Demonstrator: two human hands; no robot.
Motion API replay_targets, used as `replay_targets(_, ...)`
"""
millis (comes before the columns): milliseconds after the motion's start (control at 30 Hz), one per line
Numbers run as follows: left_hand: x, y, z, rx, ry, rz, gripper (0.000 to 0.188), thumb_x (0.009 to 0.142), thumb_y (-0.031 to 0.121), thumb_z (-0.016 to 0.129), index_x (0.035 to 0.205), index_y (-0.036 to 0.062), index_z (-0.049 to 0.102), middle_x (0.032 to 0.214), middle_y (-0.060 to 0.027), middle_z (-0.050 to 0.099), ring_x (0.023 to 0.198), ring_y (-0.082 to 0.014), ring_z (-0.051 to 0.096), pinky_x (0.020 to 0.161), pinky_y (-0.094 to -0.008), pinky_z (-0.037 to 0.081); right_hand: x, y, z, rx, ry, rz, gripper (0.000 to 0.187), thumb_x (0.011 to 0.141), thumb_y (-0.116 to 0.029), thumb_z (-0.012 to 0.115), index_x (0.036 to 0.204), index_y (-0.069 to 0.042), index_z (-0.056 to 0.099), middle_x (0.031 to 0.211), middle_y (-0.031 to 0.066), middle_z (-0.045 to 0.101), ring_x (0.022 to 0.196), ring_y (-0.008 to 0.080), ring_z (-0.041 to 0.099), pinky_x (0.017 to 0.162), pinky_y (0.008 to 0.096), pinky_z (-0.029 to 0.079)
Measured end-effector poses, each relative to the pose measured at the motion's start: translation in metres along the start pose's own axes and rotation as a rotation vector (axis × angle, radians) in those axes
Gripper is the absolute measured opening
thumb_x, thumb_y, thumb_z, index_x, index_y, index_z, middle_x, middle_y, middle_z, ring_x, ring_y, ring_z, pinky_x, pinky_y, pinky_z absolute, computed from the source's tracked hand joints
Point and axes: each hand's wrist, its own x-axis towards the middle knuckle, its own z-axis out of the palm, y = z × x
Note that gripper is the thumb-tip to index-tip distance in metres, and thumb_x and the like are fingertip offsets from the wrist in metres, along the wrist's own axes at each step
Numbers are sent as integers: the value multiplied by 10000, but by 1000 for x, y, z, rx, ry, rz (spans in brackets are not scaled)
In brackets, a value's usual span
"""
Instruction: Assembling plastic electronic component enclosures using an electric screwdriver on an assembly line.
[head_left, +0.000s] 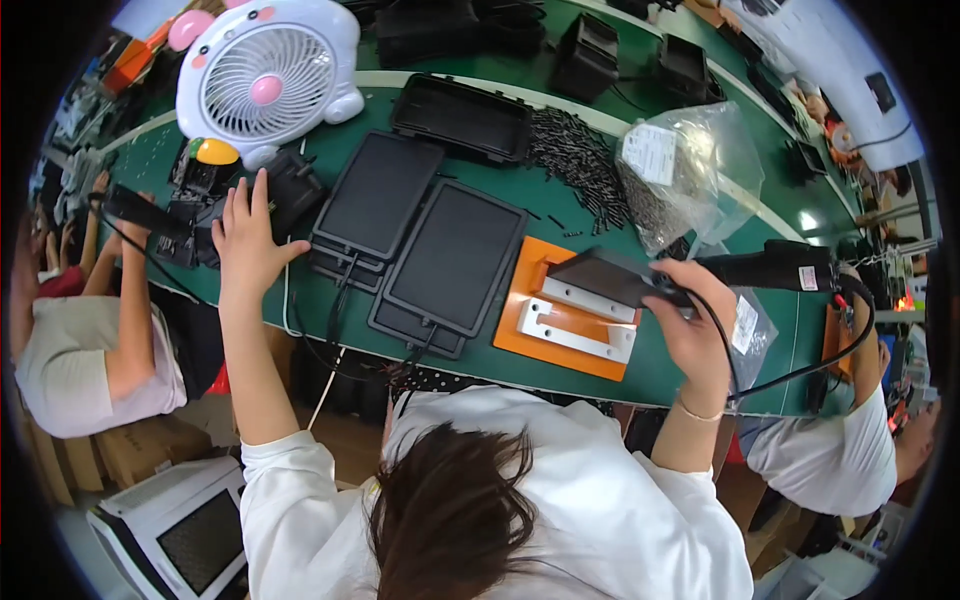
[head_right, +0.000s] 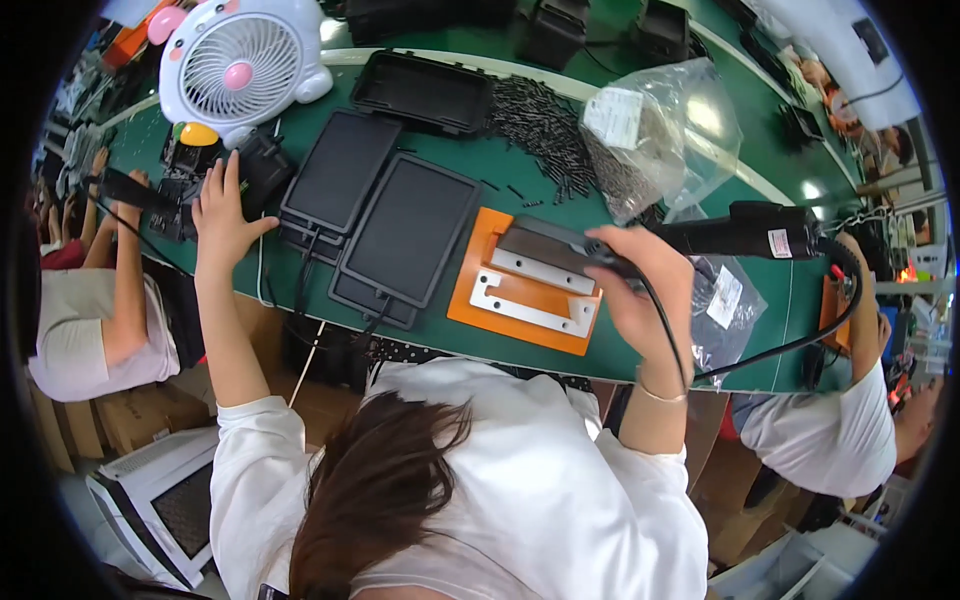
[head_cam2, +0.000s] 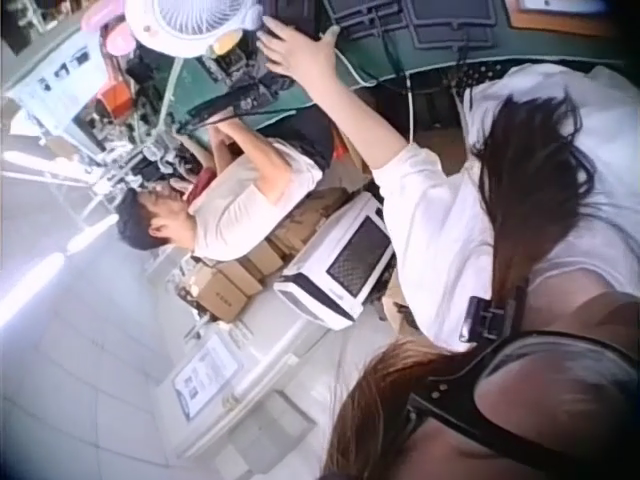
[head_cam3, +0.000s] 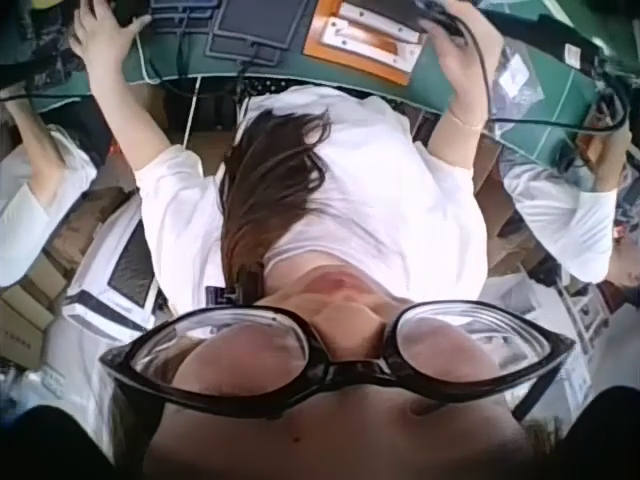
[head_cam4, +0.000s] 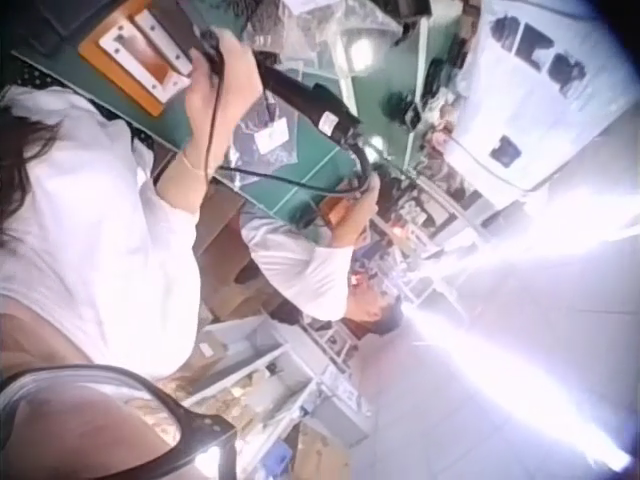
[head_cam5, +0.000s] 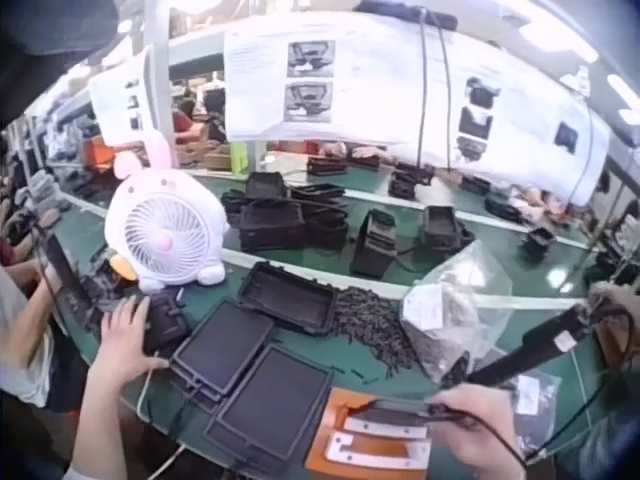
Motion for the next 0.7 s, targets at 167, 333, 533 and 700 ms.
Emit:
replay_targets(167, 12, 3, -10, 94, -66, 82, 1032, 544, 142, 799, 1396, 242, 225, 1338, -98, 373, 1244, -287, 352, 1000, -512, 284, -4, -1, 15, -209, 343, -104, 473, 587, 23, 701, 1040, -56, 590, 985, 108, 534, 949, 291, 520, 785, 333, 443)
replay_targets(333, 18, -13, 3, 36, 253, 184, 912, 542, 80, 737, 1352, 208, 339, 1207, -71, 466, 1116, -277, 453, 941, -431, 350, -33, -3, 28, -304, 563, -284, 398, 640, -77, 748, 980, -20, 548, 885, 96, 495, 840, 267, 486, 757, 371, 436)
replay_targets(533, -5, 22, -54, -481, 580, 149, 874, 579, 140, 768, 1332, 44, 334, 1202, -131, 478, 1075, -262, 476, 916, -366, 374, -36, -16, 22, -8, 290, -74, 179, 645, -53, 733, 687, -24, 561, 635, 62, 525, 575, 213, 492, 536, 298, 394)
replay_targets(700, -56, 85, -70, -1707, -389, 498, 1014, 437, 309, 846, 1280, -4, 378, 1194, -129, 475, 1075, -240, 488, 938, -354, 367, -17, -18, 38, 564, 48, -285, 517, 660, -231, 759, 1078, -13, 546, 978, 171, 596, 802, 299, 621, 762, 373, 468)
